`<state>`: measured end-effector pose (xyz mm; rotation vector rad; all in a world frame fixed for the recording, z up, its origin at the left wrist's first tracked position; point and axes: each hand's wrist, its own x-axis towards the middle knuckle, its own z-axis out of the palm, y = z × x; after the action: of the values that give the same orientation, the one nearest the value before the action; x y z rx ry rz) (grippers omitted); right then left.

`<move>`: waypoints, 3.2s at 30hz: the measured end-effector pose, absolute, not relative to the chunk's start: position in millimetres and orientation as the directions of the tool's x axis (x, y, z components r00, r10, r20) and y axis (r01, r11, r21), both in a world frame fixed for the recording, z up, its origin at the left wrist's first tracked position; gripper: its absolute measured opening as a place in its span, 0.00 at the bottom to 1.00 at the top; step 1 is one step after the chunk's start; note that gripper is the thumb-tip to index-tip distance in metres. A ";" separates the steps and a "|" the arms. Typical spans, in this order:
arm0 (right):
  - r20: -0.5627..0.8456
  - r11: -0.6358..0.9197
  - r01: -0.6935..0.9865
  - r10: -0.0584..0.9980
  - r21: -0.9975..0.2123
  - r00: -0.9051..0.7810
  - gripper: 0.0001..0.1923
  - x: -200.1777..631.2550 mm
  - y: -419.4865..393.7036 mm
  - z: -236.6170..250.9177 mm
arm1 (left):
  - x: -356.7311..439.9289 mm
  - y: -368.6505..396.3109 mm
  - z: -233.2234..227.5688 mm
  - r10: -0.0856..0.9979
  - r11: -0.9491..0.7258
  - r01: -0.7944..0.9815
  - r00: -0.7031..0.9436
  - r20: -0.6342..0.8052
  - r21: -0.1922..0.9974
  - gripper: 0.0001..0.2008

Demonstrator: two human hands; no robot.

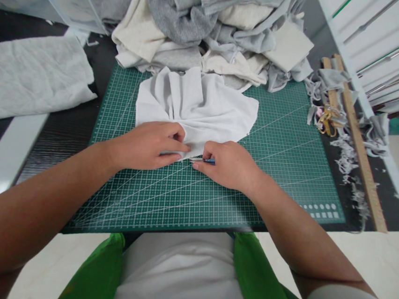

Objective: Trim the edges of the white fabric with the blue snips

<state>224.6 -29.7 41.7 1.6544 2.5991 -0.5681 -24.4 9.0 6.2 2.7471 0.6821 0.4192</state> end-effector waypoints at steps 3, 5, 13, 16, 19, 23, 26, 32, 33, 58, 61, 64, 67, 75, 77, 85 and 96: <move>-0.201 0.369 0.886 0.880 -0.280 -0.430 0.16 223.7 -30.5 41.8 | -24.1 8.5 7.5 0.508 -0.836 0.434 0.844 0.174 0.335 0.14; -0.198 0.362 0.891 0.886 -0.274 -0.420 0.16 223.0 -31.3 42.0 | -23.8 8.1 8.6 0.511 -0.834 0.440 0.844 0.164 0.333 0.14; -0.180 0.377 0.897 0.889 -0.232 -0.420 0.17 219.3 -31.1 41.7 | -23.4 8.3 6.6 0.503 -0.839 0.424 0.844 0.186 0.342 0.14; -0.178 0.382 0.897 0.889 -0.223 -0.423 0.16 218.1 -31.3 42.3 | -23.6 8.5 6.3 0.508 -0.832 0.423 0.841 0.187 0.358 0.14; -0.171 0.384 0.898 0.890 -0.214 -0.422 0.16 218.1 -32.5 42.6 | -24.1 8.4 6.4 0.513 -0.826 0.425 0.838 0.183 0.370 0.14; -0.169 0.379 0.900 0.894 -0.214 -0.416 0.16 219.1 -34.2 42.7 | -24.2 8.0 6.5 0.515 -0.826 0.425 0.836 0.189 0.369 0.14; -0.171 0.375 0.904 0.896 -0.205 -0.410 0.16 218.8 -34.7 43.5 | -23.9 7.8 7.5 0.516 -0.826 0.432 0.838 0.177 0.362 0.14; -0.168 0.379 0.908 0.898 -0.178 -0.407 0.16 216.2 -35.0 44.9 | -24.0 7.9 8.7 0.513 -0.829 0.435 0.842 0.168 0.352 0.14; -0.163 0.380 0.908 0.899 -0.176 -0.407 0.16 216.1 -35.3 44.8 | -24.0 7.8 8.6 0.510 -0.831 0.430 0.842 0.175 0.354 0.14; -0.172 0.380 0.905 0.895 -0.190 -0.411 0.18 216.4 -36.3 44.6 | -24.8 8.5 5.3 0.499 -0.844 0.419 0.842 0.205 0.335 0.14; -0.176 0.381 0.904 0.893 -0.195 -0.414 0.18 216.6 -36.1 46.0 | -24.5 7.8 7.3 0.503 -0.840 0.425 0.843 0.191 0.338 0.14; -0.186 0.383 0.902 0.889 -0.200 -0.419 0.18 217.2 -35.8 46.7 | -23.7 7.4 8.3 0.511 -0.833 0.438 0.843 0.169 0.338 0.14; -0.190 0.387 0.899 0.885 -0.206 -0.425 0.18 218.1 -35.4 46.1 | -23.4 7.6 8.1 0.509 -0.835 0.434 0.842 0.177 0.338 0.14; -0.194 0.389 0.898 0.883 -0.204 -0.427 0.17 220.6 -37.3 46.9 | -23.4 7.7 8.2 0.503 -0.839 0.417 0.839 0.206 0.348 0.14; -0.199 0.394 0.896 0.880 -0.204 -0.432 0.16 220.5 -38.0 48.3 | -23.5 7.5 8.2 0.508 -0.835 0.424 0.838 0.199 0.350 0.14; -0.208 0.424 0.881 0.861 -0.208 -0.464 0.15 221.2 -39.1 49.6 | -23.3 7.7 7.6 0.504 -0.839 0.423 0.841 0.197 0.343 0.14; -0.224 0.513 0.842 0.812 -0.168 -0.539 0.16 225.0 -40.3 53.6 | -24.5 7.8 6.7 0.509 -0.836 0.429 0.839 0.194 0.341 0.14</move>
<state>225.0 -40.3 53.6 1.4433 2.6294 -0.3904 -24.5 7.8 6.7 2.7337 0.7136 0.4024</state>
